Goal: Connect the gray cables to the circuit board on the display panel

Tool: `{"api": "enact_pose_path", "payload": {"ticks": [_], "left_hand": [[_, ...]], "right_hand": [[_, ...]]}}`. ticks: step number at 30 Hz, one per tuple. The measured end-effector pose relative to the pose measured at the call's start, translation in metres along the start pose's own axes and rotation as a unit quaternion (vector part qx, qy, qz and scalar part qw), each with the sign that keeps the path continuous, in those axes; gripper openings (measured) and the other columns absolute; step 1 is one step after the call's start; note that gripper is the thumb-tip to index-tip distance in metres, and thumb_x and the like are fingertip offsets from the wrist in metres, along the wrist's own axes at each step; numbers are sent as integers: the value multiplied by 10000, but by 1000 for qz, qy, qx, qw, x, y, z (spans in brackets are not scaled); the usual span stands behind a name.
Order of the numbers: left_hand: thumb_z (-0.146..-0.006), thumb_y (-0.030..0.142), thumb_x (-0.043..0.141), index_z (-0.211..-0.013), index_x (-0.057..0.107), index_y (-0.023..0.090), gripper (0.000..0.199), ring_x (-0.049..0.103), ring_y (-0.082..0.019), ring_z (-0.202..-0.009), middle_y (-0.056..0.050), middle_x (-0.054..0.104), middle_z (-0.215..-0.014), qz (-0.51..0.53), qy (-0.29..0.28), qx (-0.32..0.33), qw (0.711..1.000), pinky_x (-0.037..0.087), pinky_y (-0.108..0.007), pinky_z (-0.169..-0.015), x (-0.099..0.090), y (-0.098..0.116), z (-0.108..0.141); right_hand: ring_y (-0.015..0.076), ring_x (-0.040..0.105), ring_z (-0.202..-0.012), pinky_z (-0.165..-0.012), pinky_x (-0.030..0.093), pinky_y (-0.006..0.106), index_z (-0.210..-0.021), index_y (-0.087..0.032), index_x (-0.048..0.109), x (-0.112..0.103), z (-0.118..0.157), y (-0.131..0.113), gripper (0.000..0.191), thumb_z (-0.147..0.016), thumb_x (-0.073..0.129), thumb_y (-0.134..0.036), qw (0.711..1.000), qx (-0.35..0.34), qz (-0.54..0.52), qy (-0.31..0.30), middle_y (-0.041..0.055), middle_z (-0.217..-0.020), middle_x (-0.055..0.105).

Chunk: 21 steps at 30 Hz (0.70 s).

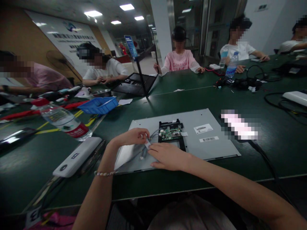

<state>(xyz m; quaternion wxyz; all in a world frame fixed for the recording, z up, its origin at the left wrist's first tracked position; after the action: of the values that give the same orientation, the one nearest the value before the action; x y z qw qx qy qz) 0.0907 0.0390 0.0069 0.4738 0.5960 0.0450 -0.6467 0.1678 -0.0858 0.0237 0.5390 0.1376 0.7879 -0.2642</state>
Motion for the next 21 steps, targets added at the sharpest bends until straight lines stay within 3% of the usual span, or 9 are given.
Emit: {"api": "enact_pose_path", "payload": {"ticks": [21], "left_hand": [[-754, 286, 541, -922, 615, 158, 224, 571, -146, -726, -14, 633, -789, 34, -16, 9, 999, 422, -240, -664, 3, 3, 1]], "right_hand": [[242, 485, -1224, -1018, 400, 373, -1231, -107, 515, 0, 4, -4, 419, -914, 468, -376, 1000, 3, 4, 4, 156, -1331, 515]]}}
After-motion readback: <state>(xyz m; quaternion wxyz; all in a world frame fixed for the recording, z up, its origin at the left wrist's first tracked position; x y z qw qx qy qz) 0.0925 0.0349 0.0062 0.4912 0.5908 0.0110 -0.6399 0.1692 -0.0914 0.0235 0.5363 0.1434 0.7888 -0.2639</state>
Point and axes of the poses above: each hand's wrist, its own z-axis away from the middle knuckle, its own x-axis out of the palm, y = z × x, the point moved 9 cm from there along -z, towards the middle knuckle
